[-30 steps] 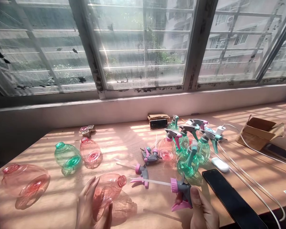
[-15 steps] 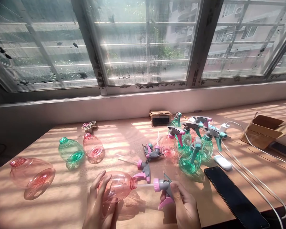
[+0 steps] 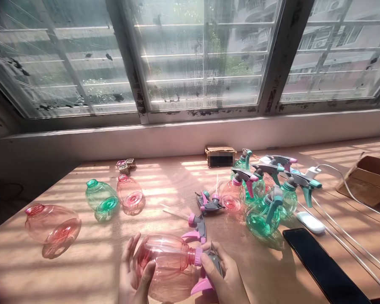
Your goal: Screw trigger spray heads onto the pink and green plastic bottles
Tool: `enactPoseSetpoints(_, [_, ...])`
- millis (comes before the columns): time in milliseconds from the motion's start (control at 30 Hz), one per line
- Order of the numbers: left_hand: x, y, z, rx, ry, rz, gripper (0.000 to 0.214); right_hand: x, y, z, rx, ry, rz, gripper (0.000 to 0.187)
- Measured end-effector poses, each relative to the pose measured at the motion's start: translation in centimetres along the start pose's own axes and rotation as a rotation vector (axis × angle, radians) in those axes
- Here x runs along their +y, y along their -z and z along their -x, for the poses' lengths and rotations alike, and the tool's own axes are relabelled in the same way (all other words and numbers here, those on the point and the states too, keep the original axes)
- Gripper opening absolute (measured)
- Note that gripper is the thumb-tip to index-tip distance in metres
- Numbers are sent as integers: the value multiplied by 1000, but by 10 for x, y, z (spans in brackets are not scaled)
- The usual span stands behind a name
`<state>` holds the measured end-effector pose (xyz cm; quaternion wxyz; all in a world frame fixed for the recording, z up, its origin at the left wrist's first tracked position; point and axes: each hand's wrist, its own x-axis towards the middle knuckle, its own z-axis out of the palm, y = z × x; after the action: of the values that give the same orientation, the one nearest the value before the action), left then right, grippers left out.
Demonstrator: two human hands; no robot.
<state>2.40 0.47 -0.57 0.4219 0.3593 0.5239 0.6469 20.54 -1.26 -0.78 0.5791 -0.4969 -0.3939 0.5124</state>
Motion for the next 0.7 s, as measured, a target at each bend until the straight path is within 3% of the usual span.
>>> enactPoseSetpoints(167, [-6,6,-1,-61,73,-102,84,-4,2,3,-57,-16,-41,44])
enactPoseSetpoints(333, [-4,1,2,-121,60,-49,71,-10,-2,6,-47,-165,-157,58])
enactPoseSetpoints(533, [-5,-2,5,-181,33,-21,84,-11,-10,6,46,-126,-199,47])
enactPoseSetpoints(700, [-12,1,1,-126,27,-30,101,-7,-12,7,-28,-117,-189,44])
